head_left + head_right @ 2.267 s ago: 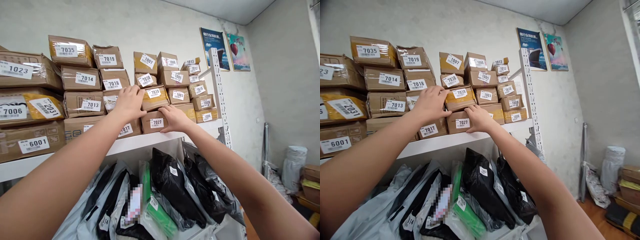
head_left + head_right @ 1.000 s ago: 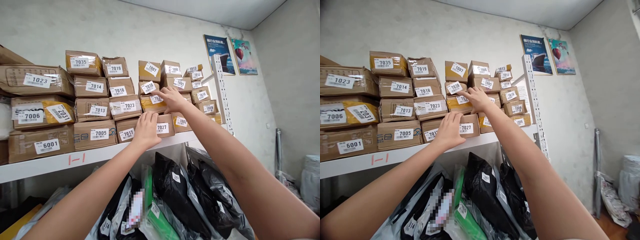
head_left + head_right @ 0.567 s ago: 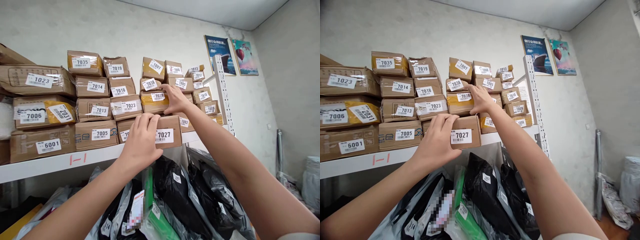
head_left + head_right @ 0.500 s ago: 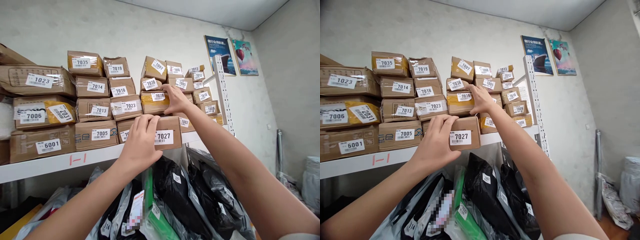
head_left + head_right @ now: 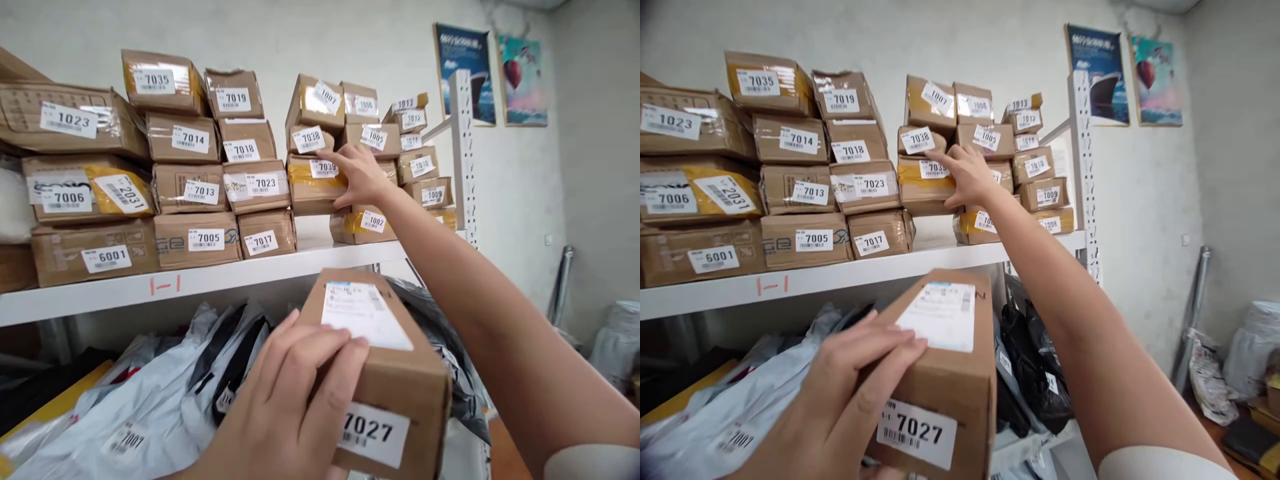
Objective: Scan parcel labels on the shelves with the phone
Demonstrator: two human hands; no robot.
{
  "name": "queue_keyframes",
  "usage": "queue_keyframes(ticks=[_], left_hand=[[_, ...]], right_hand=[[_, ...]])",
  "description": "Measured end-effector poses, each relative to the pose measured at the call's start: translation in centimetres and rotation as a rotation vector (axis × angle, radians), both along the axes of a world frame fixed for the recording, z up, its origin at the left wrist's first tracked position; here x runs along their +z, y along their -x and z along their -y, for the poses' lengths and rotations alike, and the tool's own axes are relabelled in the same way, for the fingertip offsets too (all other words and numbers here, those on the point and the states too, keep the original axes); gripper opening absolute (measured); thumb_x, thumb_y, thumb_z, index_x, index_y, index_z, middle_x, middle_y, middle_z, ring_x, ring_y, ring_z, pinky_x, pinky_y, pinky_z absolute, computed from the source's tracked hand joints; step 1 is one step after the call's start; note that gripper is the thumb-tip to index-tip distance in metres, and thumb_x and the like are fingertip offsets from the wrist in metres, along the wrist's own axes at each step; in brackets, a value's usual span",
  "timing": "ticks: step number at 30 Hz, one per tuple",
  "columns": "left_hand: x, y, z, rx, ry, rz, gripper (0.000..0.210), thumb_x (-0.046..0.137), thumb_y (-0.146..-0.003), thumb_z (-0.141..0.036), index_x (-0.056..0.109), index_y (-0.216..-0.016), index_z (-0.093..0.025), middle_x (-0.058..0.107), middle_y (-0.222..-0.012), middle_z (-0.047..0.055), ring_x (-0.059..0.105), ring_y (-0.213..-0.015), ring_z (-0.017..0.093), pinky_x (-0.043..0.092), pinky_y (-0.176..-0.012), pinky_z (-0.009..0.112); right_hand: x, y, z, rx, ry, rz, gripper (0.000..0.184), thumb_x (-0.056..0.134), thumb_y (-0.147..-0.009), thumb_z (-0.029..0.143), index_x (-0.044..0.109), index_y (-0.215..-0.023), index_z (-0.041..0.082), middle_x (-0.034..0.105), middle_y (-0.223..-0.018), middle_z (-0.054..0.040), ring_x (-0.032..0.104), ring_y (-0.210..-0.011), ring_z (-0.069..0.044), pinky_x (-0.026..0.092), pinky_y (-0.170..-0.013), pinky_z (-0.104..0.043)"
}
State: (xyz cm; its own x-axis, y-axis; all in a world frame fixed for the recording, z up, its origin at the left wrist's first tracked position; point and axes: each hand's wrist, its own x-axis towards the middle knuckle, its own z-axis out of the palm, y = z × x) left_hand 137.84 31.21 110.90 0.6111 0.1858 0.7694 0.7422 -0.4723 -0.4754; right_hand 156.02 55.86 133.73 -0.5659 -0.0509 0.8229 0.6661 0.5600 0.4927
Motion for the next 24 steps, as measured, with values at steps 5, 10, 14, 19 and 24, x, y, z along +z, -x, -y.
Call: queue_keyframes(ticks=[5, 10, 14, 19, 24], left_hand=[[-8.5, 4.2, -3.0, 0.091, 0.283, 0.163, 0.074, 0.058, -0.070, -0.009, 0.037, -0.141, -0.013, 0.047, -0.125, 0.017, 0.041, -0.124, 0.033, 0.045, -0.103, 0.049], [-9.9, 9.8, -8.5, 0.320, 0.159, 0.363, 0.071, 0.061, -0.076, -0.012, 0.032, -0.140, -0.016, 0.043, -0.126, 0.017, 0.042, -0.121, 0.035, 0.041, -0.104, 0.054], [-9.3, 15.6, -12.5, 0.410, 0.104, 0.250, 0.072, 0.060, -0.076, -0.009, 0.029, -0.141, -0.016, 0.043, -0.130, 0.017, 0.040, -0.125, 0.035, 0.036, -0.109, 0.053], [-12.6, 21.5, -15.2, 0.511, 0.328, 0.003, 0.079, 0.055, -0.063, 0.002, 0.035, -0.136, -0.019, 0.048, -0.132, 0.014, 0.044, -0.126, 0.031, 0.030, -0.114, 0.051], [-13.7, 21.3, -15.2, 0.697, 0.469, 0.034, 0.085, 0.062, -0.054, -0.004, 0.043, -0.135, -0.017, 0.045, -0.138, 0.017, 0.038, -0.133, 0.037, 0.022, -0.114, 0.063]], right_hand=[[-0.1, 0.1, -0.4, 0.022, 0.027, 0.005, 0.107, 0.085, -0.055, 0.056, 0.037, -0.145, 0.028, 0.047, -0.119, -0.0115, 0.042, -0.111, -0.043, 0.036, -0.095, -0.062], [-0.1, 0.3, -0.2, 0.014, 0.022, -0.019, 0.101, 0.087, -0.050, 0.056, 0.046, -0.139, 0.031, 0.049, -0.116, -0.0110, 0.044, -0.110, -0.043, 0.040, -0.095, -0.058], [-0.4, 0.3, 0.0, 0.055, 0.050, -0.043, 0.098, 0.082, -0.051, 0.064, 0.048, -0.138, 0.032, 0.051, -0.113, -0.0116, 0.044, -0.111, -0.044, 0.038, -0.098, -0.059], [-0.7, 0.3, 0.3, 0.033, 0.057, -0.051, 0.101, 0.082, -0.052, 0.063, 0.045, -0.141, 0.033, 0.051, -0.115, -0.0116, 0.043, -0.112, -0.044, 0.038, -0.098, -0.060], [-0.6, 0.3, 0.2, -0.011, 0.023, -0.029, 0.105, 0.086, -0.052, 0.052, 0.040, -0.144, 0.030, 0.050, -0.117, -0.0110, 0.046, -0.108, -0.039, 0.040, -0.097, -0.055]])
